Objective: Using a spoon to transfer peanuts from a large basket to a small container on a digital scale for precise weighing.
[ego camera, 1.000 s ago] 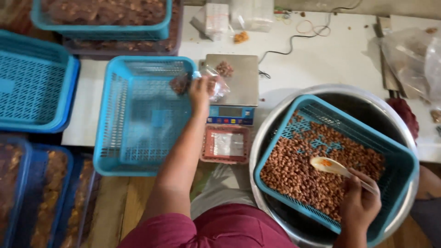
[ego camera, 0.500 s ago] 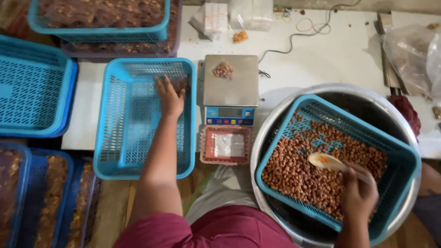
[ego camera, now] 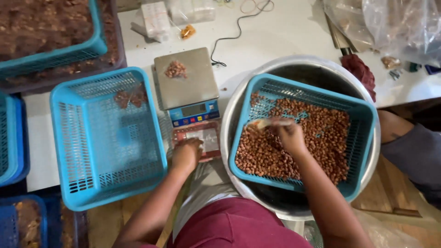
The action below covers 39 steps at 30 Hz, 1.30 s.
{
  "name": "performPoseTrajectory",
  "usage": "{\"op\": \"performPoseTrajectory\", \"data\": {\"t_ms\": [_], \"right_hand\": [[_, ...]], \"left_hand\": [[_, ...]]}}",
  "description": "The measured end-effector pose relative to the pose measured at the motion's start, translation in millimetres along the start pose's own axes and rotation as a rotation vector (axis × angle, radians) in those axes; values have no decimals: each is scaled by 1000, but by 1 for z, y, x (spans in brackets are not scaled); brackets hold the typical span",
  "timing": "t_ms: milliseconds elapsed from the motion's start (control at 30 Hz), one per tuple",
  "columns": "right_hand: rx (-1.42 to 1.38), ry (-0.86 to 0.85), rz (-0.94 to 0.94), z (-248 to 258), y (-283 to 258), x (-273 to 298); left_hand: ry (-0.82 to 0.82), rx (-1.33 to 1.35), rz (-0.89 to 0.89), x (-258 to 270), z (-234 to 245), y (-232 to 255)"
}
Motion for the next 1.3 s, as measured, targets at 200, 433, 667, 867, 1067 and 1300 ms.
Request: {"op": "performPoseTrajectory", "data": {"t_ms": [200,433,667,867,1067,1300], "right_hand": [[-9,-188,-461,17,-33,25],[-46,-60,-581,32,-72,7],[89,63,-290,55,-181,-20],[282,-85,189,60,-194,-4],[364,-25,511,78,-182,14],[466,22,285,80,-106,10]], "left_hand": [[25,300,162,-7,73,43],[260,1234,238,-18,174,121],[-48,1311,-184,-10,140,190],[-27,980,-192,-16,121,209],[-58,1031,-262,-18,140,218],[46,1747,-237,-38,129,175]]}}
Point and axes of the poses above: each hand's wrist, its own x-axis away from the middle knuckle, its own z-axis out of the back of the hand, y = z × x, the point moved 2 cm from there along -x, towards the middle knuckle, and after that the axes turned 10 degrees about y, right-handed, at the moved point
